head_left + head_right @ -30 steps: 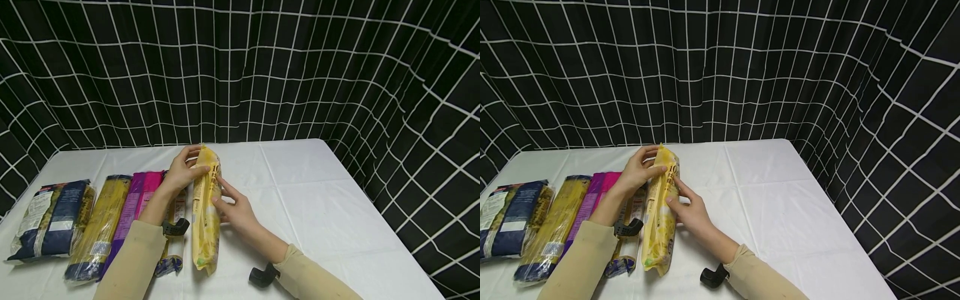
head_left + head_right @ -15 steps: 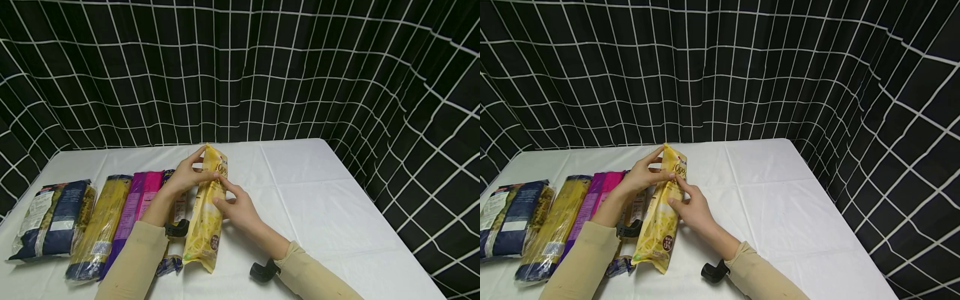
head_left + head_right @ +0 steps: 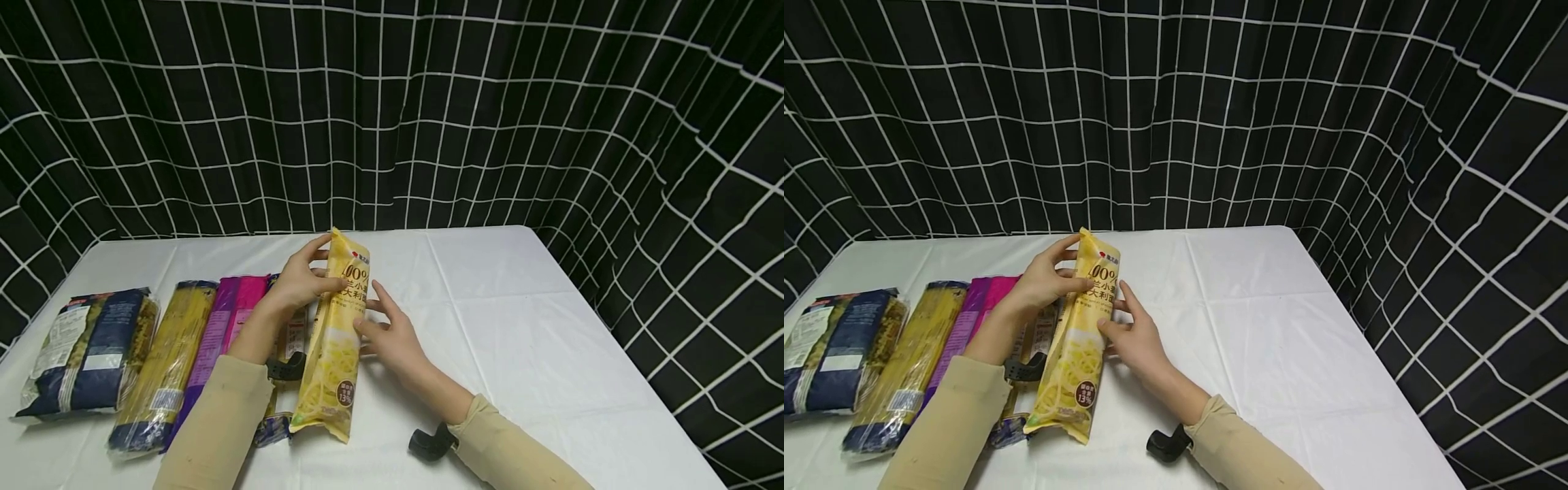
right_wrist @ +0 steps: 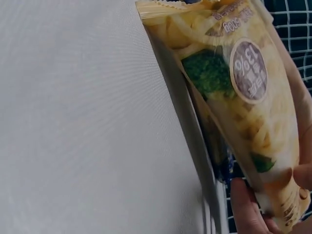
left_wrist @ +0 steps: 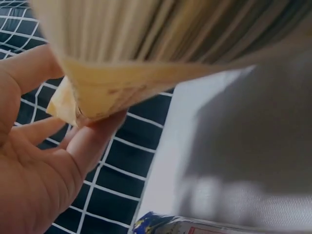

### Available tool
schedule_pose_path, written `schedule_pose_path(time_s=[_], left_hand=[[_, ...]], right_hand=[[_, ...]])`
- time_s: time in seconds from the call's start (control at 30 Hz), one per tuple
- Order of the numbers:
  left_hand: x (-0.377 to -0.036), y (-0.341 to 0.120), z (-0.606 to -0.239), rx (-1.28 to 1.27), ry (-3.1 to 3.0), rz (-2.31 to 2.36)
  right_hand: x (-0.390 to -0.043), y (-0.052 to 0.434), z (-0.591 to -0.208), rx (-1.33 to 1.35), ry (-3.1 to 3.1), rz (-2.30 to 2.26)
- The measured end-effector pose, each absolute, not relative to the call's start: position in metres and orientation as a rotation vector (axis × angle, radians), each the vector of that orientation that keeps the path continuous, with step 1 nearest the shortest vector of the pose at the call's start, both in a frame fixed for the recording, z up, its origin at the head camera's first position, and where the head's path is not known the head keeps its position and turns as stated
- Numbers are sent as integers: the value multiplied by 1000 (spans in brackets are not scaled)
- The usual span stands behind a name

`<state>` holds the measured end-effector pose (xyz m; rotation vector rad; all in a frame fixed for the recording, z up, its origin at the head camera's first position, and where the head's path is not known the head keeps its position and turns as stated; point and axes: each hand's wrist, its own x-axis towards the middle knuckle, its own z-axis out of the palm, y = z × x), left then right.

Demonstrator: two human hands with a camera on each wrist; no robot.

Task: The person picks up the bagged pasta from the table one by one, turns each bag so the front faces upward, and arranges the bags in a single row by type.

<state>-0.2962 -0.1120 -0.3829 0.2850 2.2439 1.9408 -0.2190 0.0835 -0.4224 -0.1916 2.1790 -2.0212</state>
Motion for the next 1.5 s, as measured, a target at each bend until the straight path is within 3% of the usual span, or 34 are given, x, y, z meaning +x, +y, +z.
schedule_pose_path(time_s=[0.33,1.1,1.5], left_hand=[[-296,-115,-383,323,2162,1997],[-293,-101,-390,287,2185,1936],[-297,-74,-391,267,2161,1853]], right_hand=[[-222,85,-425,-103,1902,-2126],[-243,110,-413,-157,2106,-2231],[-268,140,-406,-46,2217,-2202]])
